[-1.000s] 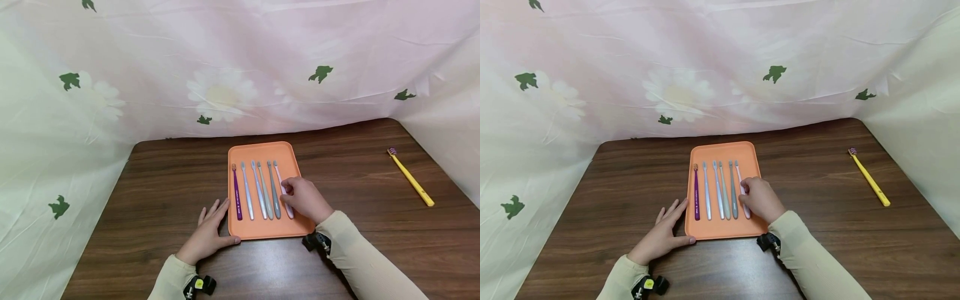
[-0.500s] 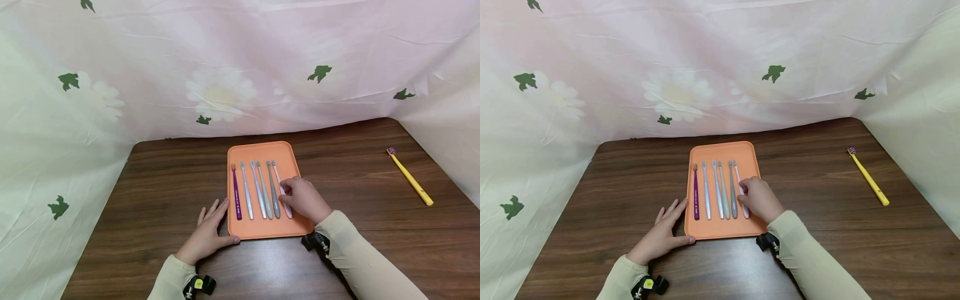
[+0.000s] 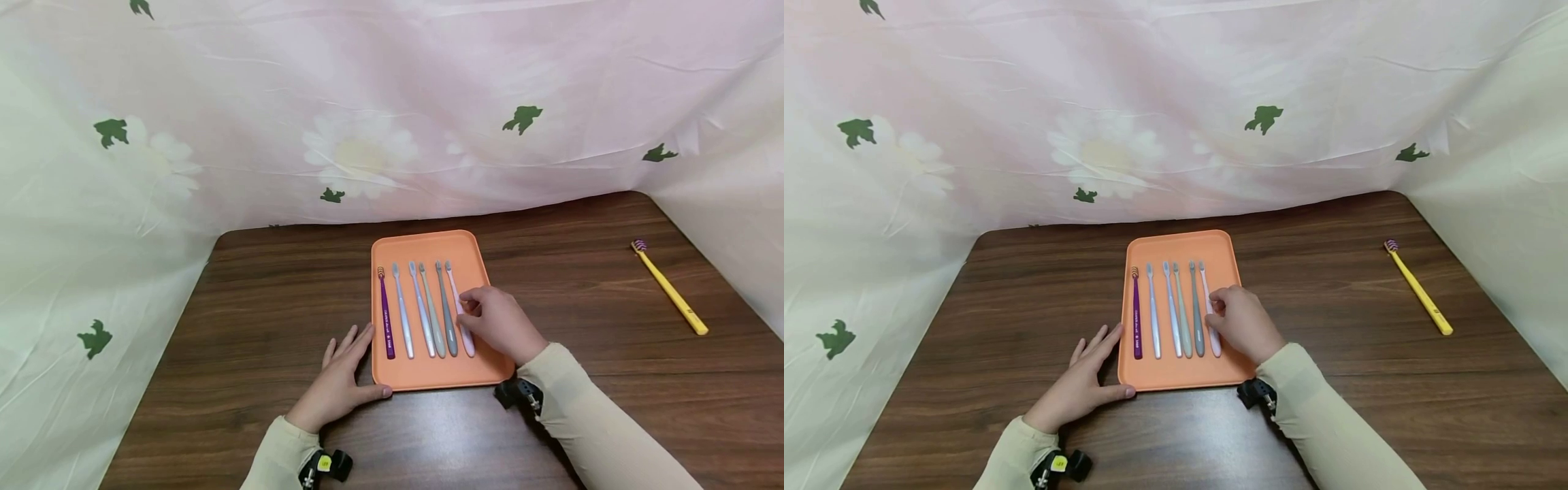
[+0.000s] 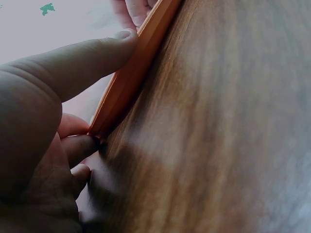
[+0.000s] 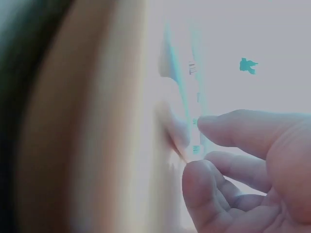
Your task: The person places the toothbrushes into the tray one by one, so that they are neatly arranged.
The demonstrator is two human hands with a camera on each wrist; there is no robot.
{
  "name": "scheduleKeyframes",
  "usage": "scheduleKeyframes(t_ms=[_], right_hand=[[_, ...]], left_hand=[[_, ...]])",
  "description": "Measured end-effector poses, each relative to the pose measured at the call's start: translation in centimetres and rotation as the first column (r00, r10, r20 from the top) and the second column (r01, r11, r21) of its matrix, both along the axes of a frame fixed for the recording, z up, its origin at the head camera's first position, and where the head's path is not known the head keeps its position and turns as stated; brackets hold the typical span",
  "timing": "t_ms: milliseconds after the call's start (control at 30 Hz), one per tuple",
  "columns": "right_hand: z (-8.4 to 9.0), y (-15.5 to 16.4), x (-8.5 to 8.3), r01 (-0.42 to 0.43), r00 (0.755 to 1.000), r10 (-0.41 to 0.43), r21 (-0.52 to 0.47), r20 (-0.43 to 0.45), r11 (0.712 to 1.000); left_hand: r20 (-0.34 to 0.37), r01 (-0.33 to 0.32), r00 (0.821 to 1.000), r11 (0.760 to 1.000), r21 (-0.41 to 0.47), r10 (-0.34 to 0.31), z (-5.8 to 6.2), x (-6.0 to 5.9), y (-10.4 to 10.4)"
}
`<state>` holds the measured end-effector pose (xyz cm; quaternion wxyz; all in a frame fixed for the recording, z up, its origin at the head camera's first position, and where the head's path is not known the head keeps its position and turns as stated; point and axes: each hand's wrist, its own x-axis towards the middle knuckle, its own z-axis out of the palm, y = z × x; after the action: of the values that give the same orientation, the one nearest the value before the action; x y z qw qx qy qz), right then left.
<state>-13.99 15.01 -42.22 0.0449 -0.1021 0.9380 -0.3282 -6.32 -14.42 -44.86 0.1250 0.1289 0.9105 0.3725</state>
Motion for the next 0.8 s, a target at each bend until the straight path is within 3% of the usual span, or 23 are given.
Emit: scheduleKeyframes(t_ms=[433,800], right_hand=[[0.8,1.7,0.2,0.021,1.0,-0.022,-0.036,-0.015,0.999],[1.1,4.2,0.1,0.089,0.995,-0.09,-0.035,-0.032,0.995]], left_hand=[[-0.005,0.006,1.0,1.0,-0.006,-0.006,0.1,0.1,-0.1],[0.006,-0.003,1.0,1.0,-0.012,0.003,0.0,0.0,0.1]])
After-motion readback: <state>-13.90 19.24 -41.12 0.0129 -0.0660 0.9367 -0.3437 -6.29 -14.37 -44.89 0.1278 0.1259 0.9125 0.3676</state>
